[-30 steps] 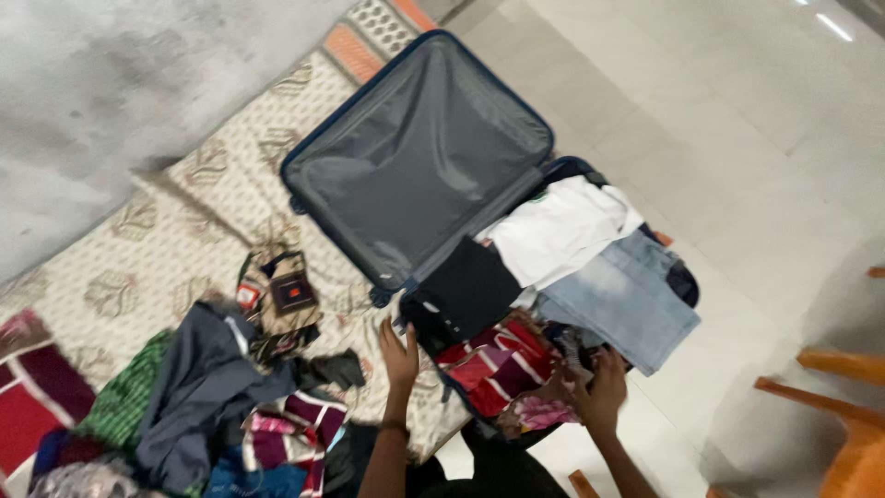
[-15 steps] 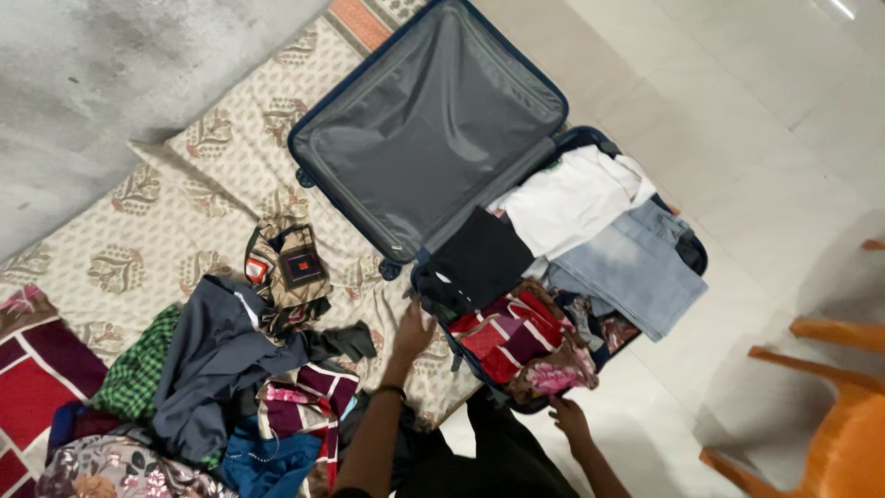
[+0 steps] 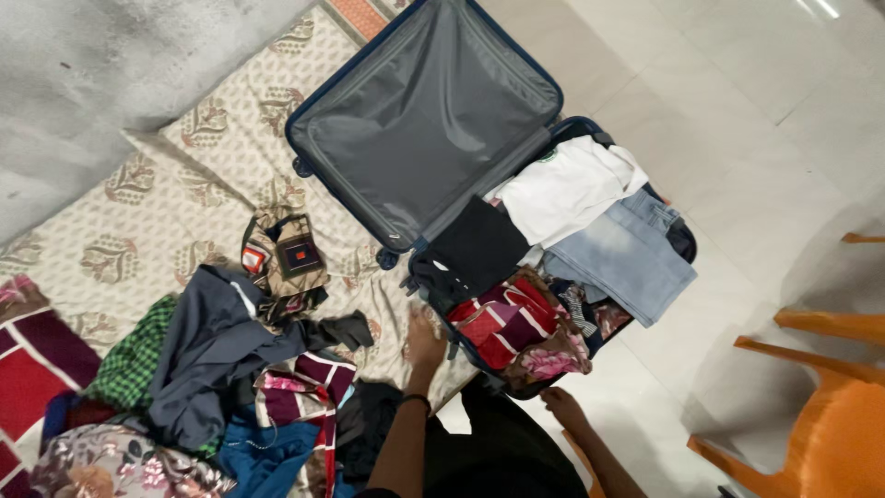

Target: The person picks up several garments from a pile on a bed, folds each one by hand, and places them into an open suitcase.

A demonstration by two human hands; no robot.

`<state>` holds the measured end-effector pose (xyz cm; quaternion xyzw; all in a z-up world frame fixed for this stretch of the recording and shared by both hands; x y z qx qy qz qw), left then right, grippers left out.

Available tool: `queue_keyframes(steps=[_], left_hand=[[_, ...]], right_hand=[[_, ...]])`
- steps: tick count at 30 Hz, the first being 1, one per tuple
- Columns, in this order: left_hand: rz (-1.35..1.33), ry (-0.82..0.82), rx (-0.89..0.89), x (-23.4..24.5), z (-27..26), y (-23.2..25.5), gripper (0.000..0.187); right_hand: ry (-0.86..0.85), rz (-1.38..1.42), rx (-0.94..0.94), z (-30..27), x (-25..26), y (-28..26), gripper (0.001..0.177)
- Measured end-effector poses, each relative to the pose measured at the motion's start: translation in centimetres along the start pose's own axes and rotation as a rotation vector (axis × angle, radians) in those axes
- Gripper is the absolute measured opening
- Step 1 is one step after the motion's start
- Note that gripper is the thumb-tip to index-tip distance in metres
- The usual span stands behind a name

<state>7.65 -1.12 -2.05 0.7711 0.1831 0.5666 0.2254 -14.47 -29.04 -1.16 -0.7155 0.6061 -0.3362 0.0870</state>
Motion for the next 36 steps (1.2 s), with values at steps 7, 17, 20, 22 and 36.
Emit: queue_keyframes(steps=[7, 17, 20, 22, 36], left_hand=[[-0.76, -0.066, 0.233, -4.2, 2.5, -5.5, 0.101], [-0.675, 0.052, 0.305, -2.0, 2.6, -3.8, 0.068], [-0.514, 0.254, 0.15, 0.2, 3.3, -3.3, 0.09], [-0.614, 0.199, 0.105, -0.3, 4.5, -3.2, 0.086], [-1.155, -0.241, 0.576, -1.3, -4.0, -1.9, 0.015]], right_hand=[[-0.218, 0.085, -0.035, -0.9, -2.8, 3.7, 0.039], [-0.204, 0.182, -0.075, -0.3, -0.3, 4.7, 0.034], [-0.165, 0.181, -0.053, 0.8, 0.6, 4.1, 0.034], [-0.141, 0.188, -0.049, 0.8, 1.4, 4.3, 0.034], [-0.084, 0.05, 0.034, -0.2, 2.4, 1.9, 0.036]])
Point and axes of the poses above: each hand's wrist, its own z-axis towards the middle knuckle, its own x-axis out of the back of the hand, y = z × x, the point moved 8 cm from there along z, towards the middle knuckle, and after that the axes turned 3 degrees about -z, right-handed, at the moved point
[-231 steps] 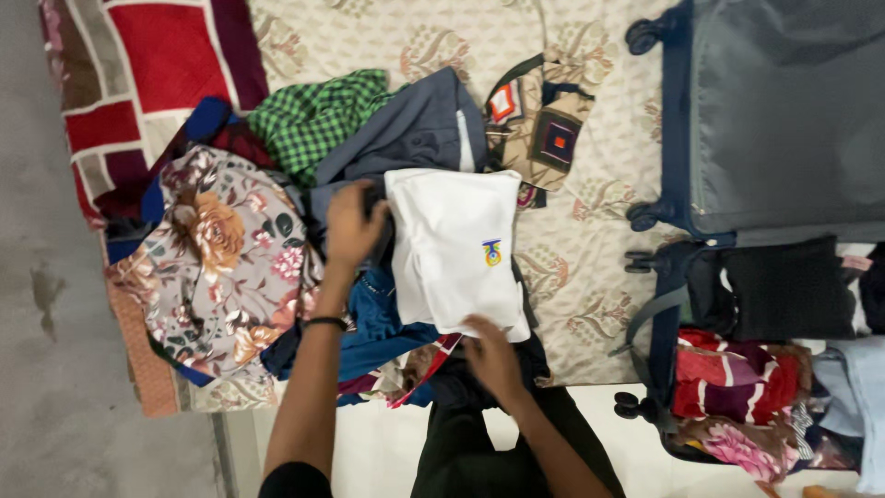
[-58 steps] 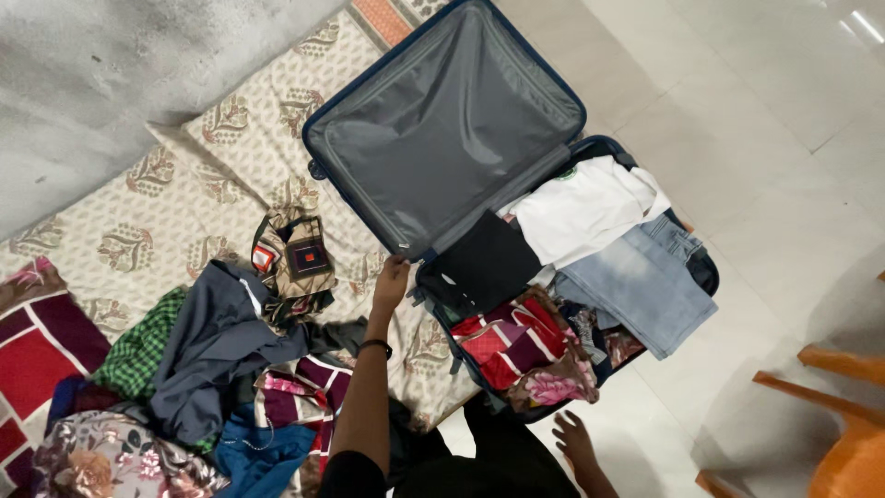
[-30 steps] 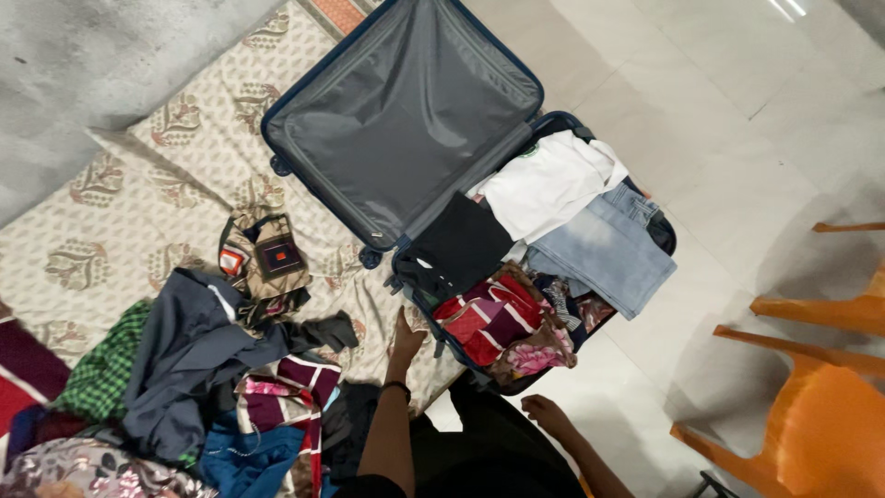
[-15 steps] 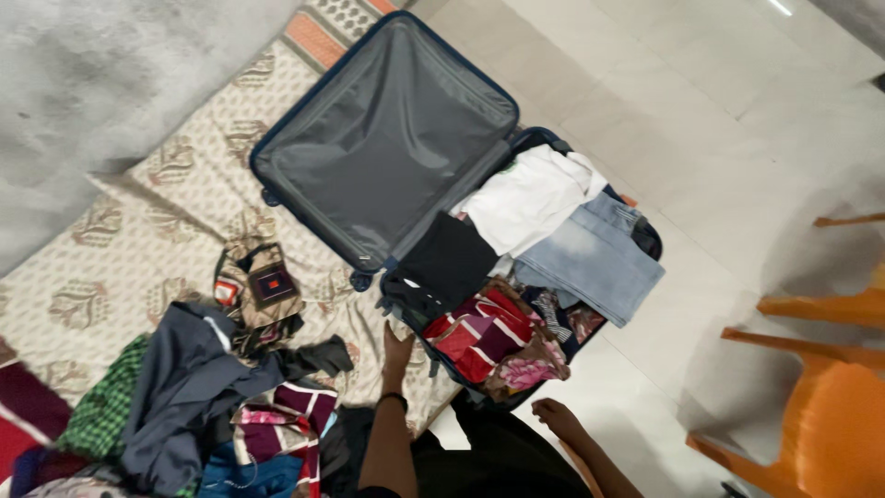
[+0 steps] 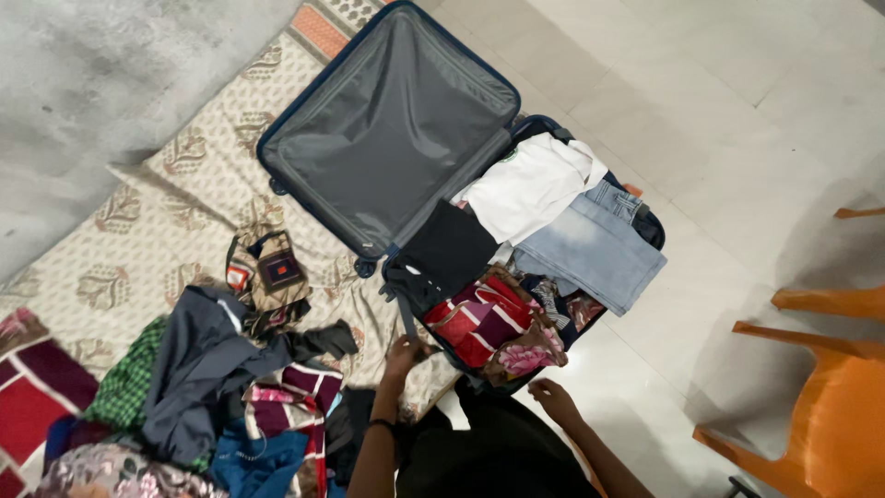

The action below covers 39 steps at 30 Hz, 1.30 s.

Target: The person picks up several garments from a pile on a bed, folds each one by hand, and places them into an open suitcase.

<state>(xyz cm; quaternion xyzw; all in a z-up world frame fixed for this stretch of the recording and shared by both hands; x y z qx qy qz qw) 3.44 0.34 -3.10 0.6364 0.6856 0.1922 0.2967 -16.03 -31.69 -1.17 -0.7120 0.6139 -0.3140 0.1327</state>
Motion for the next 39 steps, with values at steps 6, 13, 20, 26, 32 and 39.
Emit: queue_keyframes(steps=[6, 13, 20, 26, 32, 39], left_hand=[[-0.13, -0.338, -0.126, -3.5, -6.7, -2.9, 0.025], [-0.117, -0.236, -0.242, -3.0, -9.5, -3.4, 0.047], [-0.416, -0.293, -0.282, -4.6, -11.2, -7.1, 0.067], [-0.337, -0.182, -0.448, -5.4, -11.5, -7.0, 0.069], [-0.413, -0.001, -0.295, -1.9, -11.4, -9.3, 0.053], [-0.188, 0.118, -0.609, -2.0, -10.9, -5.8, 0.041]], right_hand=[[-0.069, -0.082, 0.46, -0.8, -4.7, -8.5, 0.048], [-0.211, -0.239, 0.826, -3.5, -13.4, -13.7, 0.059], [-0.507, -0.08, 0.67, -2.1, -14.4, -13.2, 0.051], [-0.191, -0.049, 0.827, -3.1, -14.1, -14.6, 0.032], [-0.3, -0.086, 0.69, -2.3, -14.7, -13.6, 0.028], [-0.505, -0.114, 0.468, -0.3, -14.4, -13.3, 0.027]])
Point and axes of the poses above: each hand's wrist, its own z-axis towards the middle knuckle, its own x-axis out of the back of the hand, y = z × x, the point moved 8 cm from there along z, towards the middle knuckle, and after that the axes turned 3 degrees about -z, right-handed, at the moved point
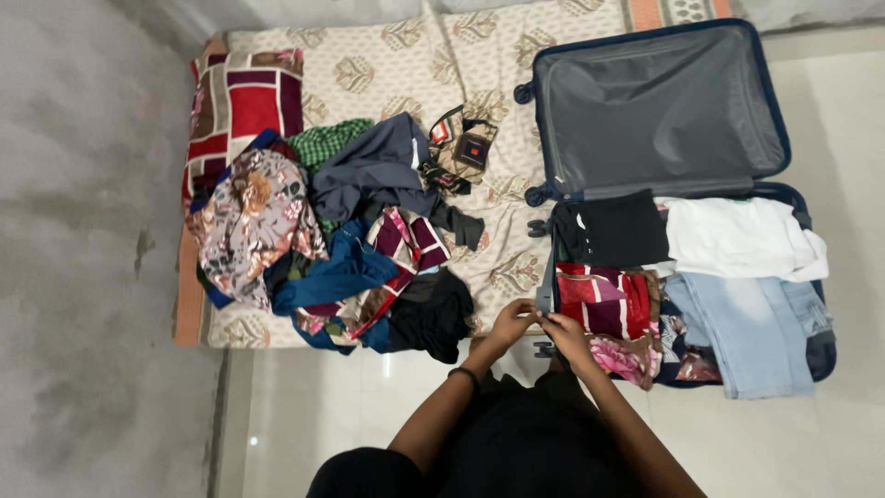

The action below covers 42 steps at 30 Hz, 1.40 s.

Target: The person picks up several garments from a pile on a bed, folds each one by hand, and places them into an open suitcase.

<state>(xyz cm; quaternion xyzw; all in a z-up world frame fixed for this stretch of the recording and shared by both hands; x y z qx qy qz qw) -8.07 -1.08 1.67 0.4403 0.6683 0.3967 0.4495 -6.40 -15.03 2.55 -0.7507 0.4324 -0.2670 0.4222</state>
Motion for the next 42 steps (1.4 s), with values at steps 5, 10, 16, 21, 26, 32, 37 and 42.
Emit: queue_keyframes(steps=[5, 10, 16, 21, 26, 32, 37, 42], left_hand=[[0.05, 0.094, 0.113, -1.1, 0.6, -1.5, 0.044], [0.068, 0.428, -0.063, 0.1, 0.1, -0.9, 0.035], [0.261, 0.603, -0.137, 3.7, -0.9, 0.8, 0.029], [0.422, 0.544, 0.071, 5.5, -1.9, -0.4, 0.033], [0.63, 0.431, 0.207, 5.6, -2.6, -2.2, 0.036], [0.295, 0.066, 0.461, 6.3, -4.3, -9.5, 0.039], [0.787, 0.22, 0.293, 13.8, -4.8, -8.4, 0.039], [0.944, 0.334, 0.625, 20.6, -5.5, -7.6, 0.065]], right_hand=[[-0.171, -0.24, 0.23, -0.4, 0.0, -0.7, 0.041], [-0.254, -0.525, 0.363, -0.4, 0.8, -0.3, 0.064], [-0.401, -0.677, 0.386, -1.0, 1.1, 0.5, 0.049], [-0.424, -0.692, 0.373, -1.0, 1.4, 0.8, 0.045], [-0.443, -1.06, 0.314, -0.1, 1.1, 1.5, 0.057], [-0.58, -1.46, -0.033, -0.1, -0.3, 5.2, 0.058], [-0.488, -1.099, 0.129, 3.3, -3.7, 3.3, 0.052], [-0.376, -1.028, 0.065, 7.2, -6.8, 3.5, 0.053]])
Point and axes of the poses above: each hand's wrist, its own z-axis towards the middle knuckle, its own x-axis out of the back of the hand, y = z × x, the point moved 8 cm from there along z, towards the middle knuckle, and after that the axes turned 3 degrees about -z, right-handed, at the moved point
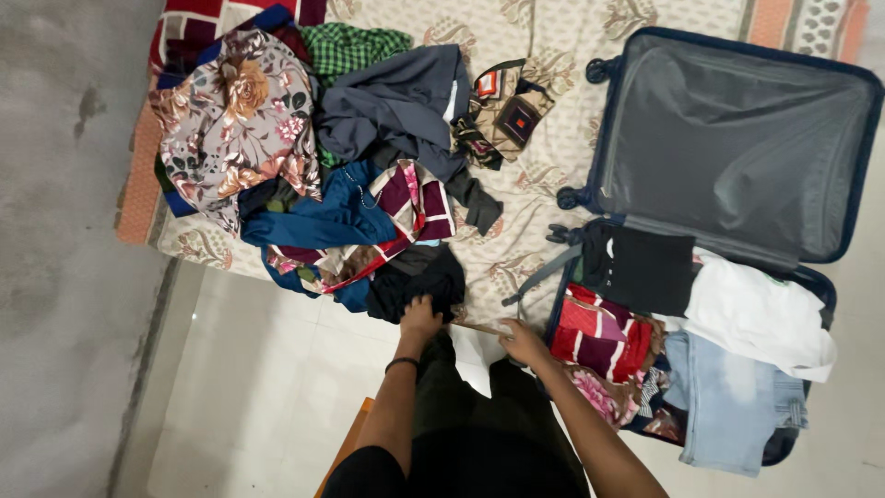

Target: The person picks up several garments from a pile on a bed, folds each one by hand, and places them into an open suitcase.

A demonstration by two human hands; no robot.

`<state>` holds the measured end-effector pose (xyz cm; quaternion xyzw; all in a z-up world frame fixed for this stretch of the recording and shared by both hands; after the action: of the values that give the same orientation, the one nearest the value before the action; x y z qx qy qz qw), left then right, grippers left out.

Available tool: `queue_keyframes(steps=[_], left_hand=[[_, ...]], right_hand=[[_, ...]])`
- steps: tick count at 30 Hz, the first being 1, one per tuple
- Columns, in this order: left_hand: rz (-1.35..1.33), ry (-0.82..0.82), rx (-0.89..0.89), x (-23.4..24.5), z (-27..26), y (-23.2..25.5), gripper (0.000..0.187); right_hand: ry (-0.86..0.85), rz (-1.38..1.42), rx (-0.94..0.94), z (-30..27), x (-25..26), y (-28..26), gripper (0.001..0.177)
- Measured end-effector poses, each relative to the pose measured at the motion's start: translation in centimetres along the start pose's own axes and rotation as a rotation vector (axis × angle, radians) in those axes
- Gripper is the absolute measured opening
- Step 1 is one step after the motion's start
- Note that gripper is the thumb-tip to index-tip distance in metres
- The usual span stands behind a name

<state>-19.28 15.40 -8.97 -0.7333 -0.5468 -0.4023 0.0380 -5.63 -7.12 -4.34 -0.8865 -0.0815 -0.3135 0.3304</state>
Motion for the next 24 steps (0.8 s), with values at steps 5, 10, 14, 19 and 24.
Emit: queue_keyframes(steps=[5, 10, 14, 19, 24], left_hand=[[0.135, 0.071, -0.025, 1.9, 4.6, -1.5, 0.09], [0.189, -0.134, 0.024, -0.9, 7.8, -5.6, 0.069], [0.046, -0.184, -0.008, -3.0, 6.7, -7.6, 0.049], [-0.32, -0.413, -0.292, -5.4, 3.5, -6.9, 0.023], [-0.556, -0.612, -0.492, -4.8, 0.0, -5.8, 0.021]], right_hand=[[0.044, 0.111, 0.049, 6.2, -2.0, -2.3, 0.059], [0.123, 0.248, 0.169, 12.0, -5.0, -4.6, 0.077], [0.251, 0.308, 0.158, 15.6, -6.9, -5.9, 0.097], [0.112, 0.461, -0.276, 15.7, -9.6, -3.1, 0.034], [0.228, 0.733, 0.051, 13.0, -4.7, -4.0, 0.017]])
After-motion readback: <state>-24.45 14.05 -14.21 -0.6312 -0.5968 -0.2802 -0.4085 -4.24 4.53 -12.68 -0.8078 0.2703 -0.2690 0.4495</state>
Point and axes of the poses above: each hand's wrist, its own z-axis towards the middle knuckle, its own x-axis out of the back of the hand, y = z × x, the point moved 8 cm from there along z, towards the middle knuckle, and after that the axes turned 3 degrees about -z, right-handed, at the moved point
